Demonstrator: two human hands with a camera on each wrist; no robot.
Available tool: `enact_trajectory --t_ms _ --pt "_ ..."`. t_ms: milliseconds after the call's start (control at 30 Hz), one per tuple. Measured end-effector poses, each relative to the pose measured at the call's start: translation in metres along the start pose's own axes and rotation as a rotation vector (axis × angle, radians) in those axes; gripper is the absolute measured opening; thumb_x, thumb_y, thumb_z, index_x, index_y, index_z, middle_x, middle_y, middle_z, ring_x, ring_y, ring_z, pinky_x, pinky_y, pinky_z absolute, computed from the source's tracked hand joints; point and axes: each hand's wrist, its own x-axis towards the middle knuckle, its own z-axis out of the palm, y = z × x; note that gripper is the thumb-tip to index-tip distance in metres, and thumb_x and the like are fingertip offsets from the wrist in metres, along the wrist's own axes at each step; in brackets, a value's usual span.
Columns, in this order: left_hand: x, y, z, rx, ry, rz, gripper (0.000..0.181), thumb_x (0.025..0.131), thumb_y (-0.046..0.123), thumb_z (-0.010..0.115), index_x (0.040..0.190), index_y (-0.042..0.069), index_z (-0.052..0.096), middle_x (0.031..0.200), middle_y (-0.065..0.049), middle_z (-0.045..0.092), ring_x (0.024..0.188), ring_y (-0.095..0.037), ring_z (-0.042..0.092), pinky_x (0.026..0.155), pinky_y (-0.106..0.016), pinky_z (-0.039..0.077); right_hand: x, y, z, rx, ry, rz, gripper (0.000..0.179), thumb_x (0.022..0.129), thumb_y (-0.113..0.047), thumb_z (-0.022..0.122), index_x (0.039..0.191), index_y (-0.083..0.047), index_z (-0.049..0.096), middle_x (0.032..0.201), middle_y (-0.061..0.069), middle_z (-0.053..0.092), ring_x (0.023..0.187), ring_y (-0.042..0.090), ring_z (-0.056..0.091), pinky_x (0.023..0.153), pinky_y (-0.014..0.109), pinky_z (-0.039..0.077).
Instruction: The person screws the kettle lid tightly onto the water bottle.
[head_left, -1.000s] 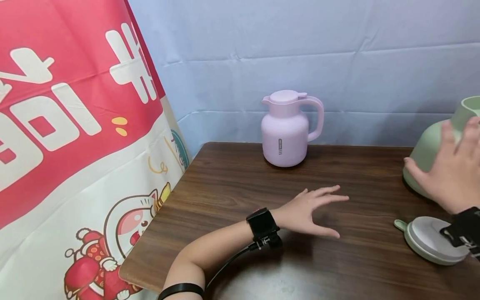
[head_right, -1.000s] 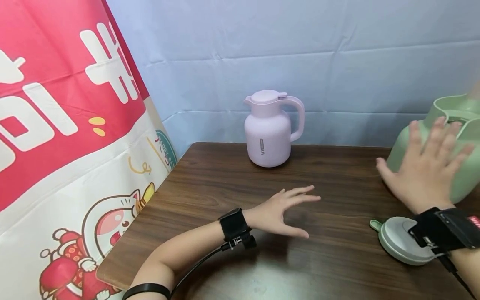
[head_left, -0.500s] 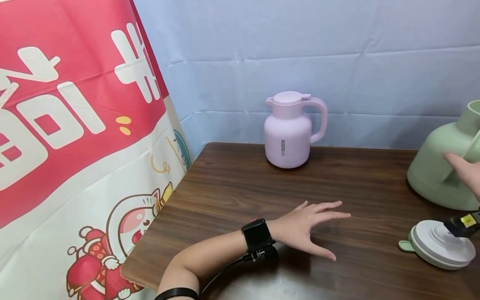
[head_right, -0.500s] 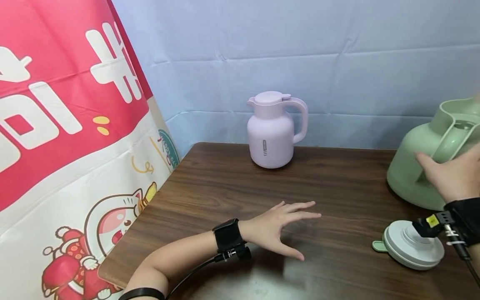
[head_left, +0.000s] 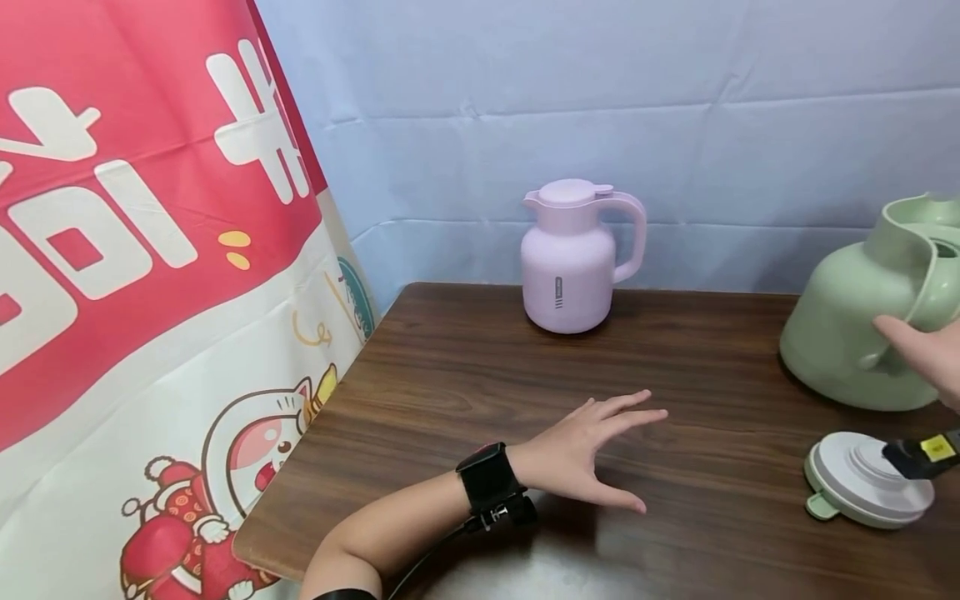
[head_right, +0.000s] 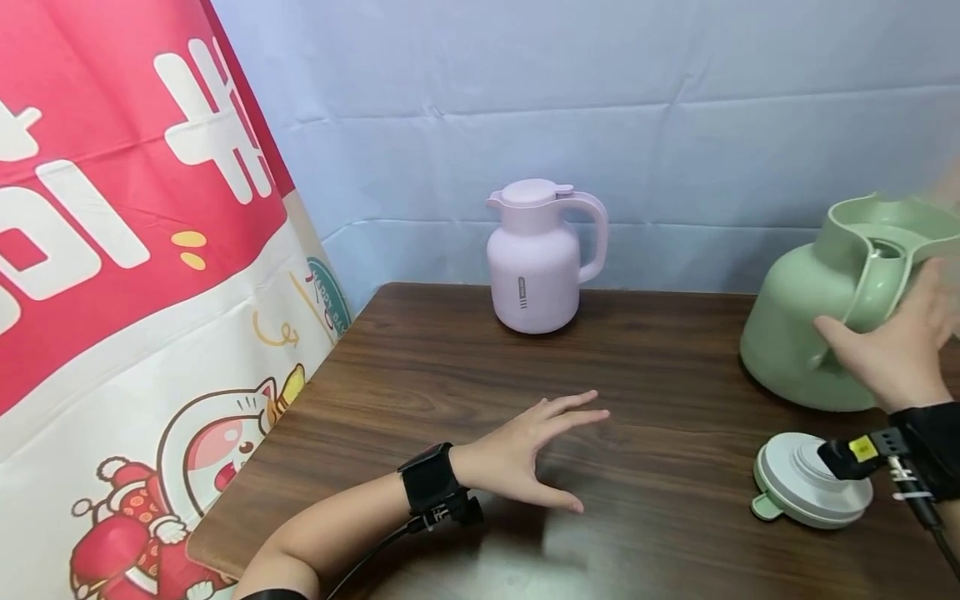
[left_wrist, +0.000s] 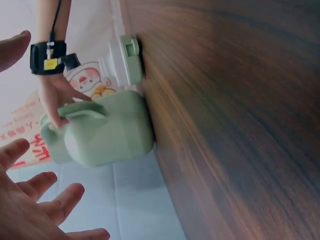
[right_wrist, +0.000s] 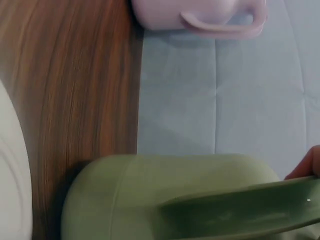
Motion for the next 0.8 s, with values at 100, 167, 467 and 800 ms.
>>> enact_trajectory --t_ms 100,167,467,800 --pt "-0.001 -0.002 0.000 -0.019 0.012 0.007 0.096 0.076 0.044 0.078 0.151 0.028 0.021 0.156 0.011 0.008 0.137 0.001 0.015 0.110 -0.054 0.014 -0.004 -0.005 0.003 0.015 -0.042 -0.012 0.080 0.081 -0.002 0.056 0.149 -0.016 0.018 0.127 -0.019 0.027 0.118 -0.002 0.029 0.100 0.010 0.018" --pt "-0.001 -0.004 0.000 -0.028 0.023 0.006 0.096 0.076 0.043 0.078 0.151 0.029 0.021 0.156 0.010 0.009 0.138 0.000 0.015 0.111 -0.053 0.015 -0.007 -0.010 0.005 0.017 -0.080 -0.024 0.085 0.079 0.002 0.058 0.150 -0.018 0.016 0.129 -0.017 0.026 0.118 -0.002 0.028 0.097 0.008 0.018" --pt "-0.003 -0.008 -0.005 -0.028 0.063 -0.032 0.095 0.078 0.042 0.077 0.152 0.030 0.018 0.156 0.007 0.010 0.139 -0.003 0.011 0.111 -0.051 0.017 -0.023 -0.028 0.009 0.041 -0.364 -0.214 0.095 0.078 0.012 0.063 0.152 -0.021 0.012 0.132 -0.016 0.029 0.116 -0.004 0.032 0.087 0.002 0.023" --pt "-0.003 -0.008 -0.004 -0.036 0.093 -0.079 0.095 0.078 0.043 0.077 0.151 0.031 0.018 0.156 0.007 0.012 0.140 -0.002 0.010 0.109 -0.056 0.017 -0.055 -0.052 0.017 0.014 -0.567 -0.166 0.104 0.083 0.006 0.067 0.153 -0.032 0.000 0.139 -0.007 0.028 0.100 -0.003 0.042 0.063 0.011 0.040"
